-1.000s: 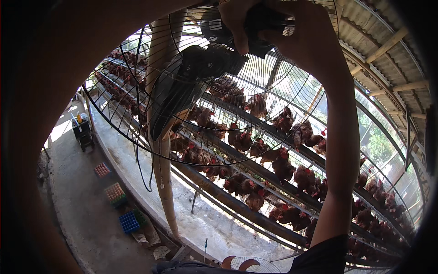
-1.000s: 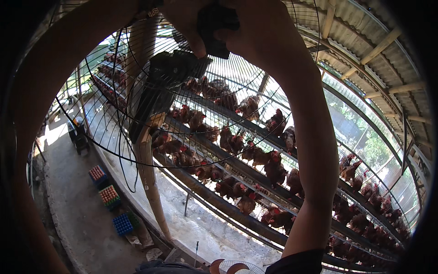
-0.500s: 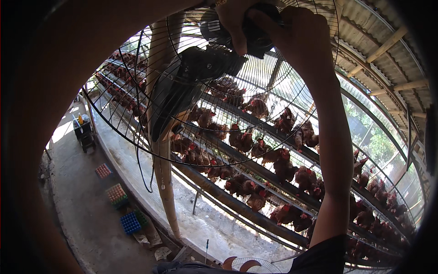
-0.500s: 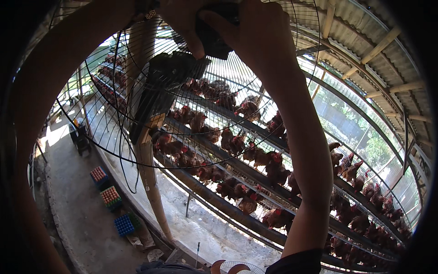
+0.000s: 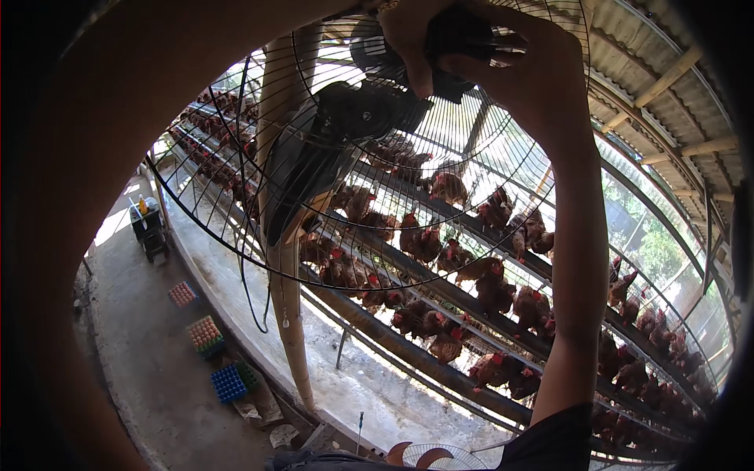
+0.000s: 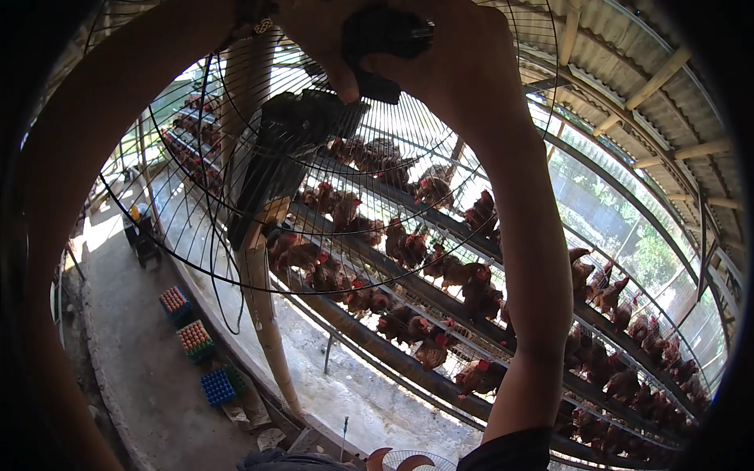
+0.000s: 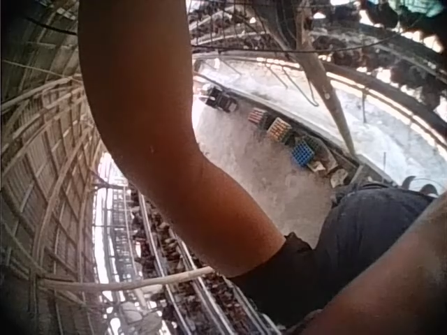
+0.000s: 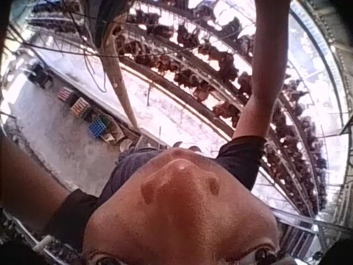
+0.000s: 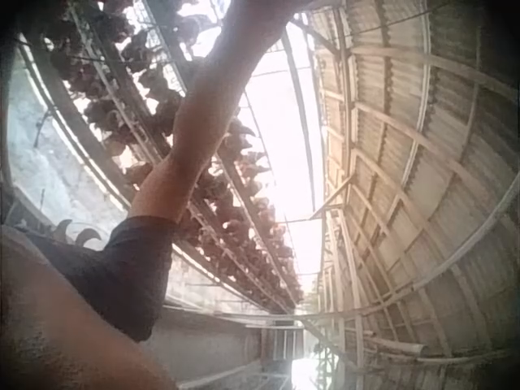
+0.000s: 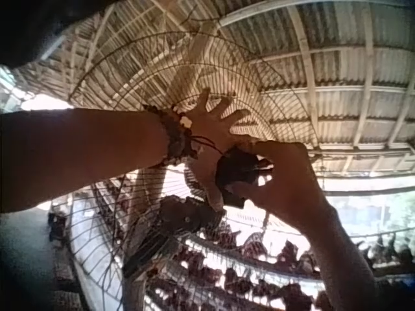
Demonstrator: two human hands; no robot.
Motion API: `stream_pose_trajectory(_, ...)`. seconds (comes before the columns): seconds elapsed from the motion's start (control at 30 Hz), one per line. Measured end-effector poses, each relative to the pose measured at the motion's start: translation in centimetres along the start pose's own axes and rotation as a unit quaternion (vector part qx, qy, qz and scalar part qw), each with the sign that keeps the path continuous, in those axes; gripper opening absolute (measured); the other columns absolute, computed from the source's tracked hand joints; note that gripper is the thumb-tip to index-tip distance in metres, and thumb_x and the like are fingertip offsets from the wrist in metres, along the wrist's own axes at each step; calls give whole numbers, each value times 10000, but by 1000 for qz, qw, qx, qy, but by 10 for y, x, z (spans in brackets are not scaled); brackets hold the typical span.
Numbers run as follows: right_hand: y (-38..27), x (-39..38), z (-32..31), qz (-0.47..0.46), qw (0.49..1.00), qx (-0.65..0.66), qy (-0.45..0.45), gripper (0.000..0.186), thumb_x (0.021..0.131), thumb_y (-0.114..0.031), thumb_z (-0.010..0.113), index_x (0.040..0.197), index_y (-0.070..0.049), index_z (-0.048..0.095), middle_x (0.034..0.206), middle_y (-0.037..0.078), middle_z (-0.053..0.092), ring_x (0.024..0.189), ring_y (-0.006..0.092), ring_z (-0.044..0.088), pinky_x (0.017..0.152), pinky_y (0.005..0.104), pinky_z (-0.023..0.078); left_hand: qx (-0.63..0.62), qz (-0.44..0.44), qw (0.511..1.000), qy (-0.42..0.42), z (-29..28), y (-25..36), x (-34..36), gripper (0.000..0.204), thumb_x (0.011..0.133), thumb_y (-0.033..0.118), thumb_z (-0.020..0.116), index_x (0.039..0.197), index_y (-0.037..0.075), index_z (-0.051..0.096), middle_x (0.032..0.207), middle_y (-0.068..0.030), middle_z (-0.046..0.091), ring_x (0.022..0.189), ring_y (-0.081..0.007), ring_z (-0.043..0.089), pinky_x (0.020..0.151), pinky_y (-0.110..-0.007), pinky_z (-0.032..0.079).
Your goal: Replacing the fan blade and reassembling the cage of a standing industrial fan in a poultry barn.
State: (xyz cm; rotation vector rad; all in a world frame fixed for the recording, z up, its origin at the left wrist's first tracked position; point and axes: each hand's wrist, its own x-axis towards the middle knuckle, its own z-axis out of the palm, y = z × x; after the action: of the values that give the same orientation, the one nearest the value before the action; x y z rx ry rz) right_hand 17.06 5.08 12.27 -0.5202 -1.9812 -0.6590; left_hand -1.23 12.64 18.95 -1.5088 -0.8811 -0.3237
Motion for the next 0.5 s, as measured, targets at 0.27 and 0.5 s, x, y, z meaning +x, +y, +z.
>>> stream_pose_trajectory(0.27,-7,6,-18,96,979,-157,-85,497,775,-272,899,1118,46,730,877,186,775,791,245,778,740,344,632,22,-12,999,40,20,5,16,1504,370,1088,577,1644,380,208,1723,-161,95,1560,-498,27,1202,-778,36)
stream_pose_trajectory(0.5,14,4,-11,75,994,-59,-58,513,776,-218,871,1184,39,693,898,188,777,795,248,780,746,343,636,26,-12,999,33,12,1,12,1514,374,1086,583,1647,357,207,1722,-173,90,1561,-497,23,1202,-776,37)
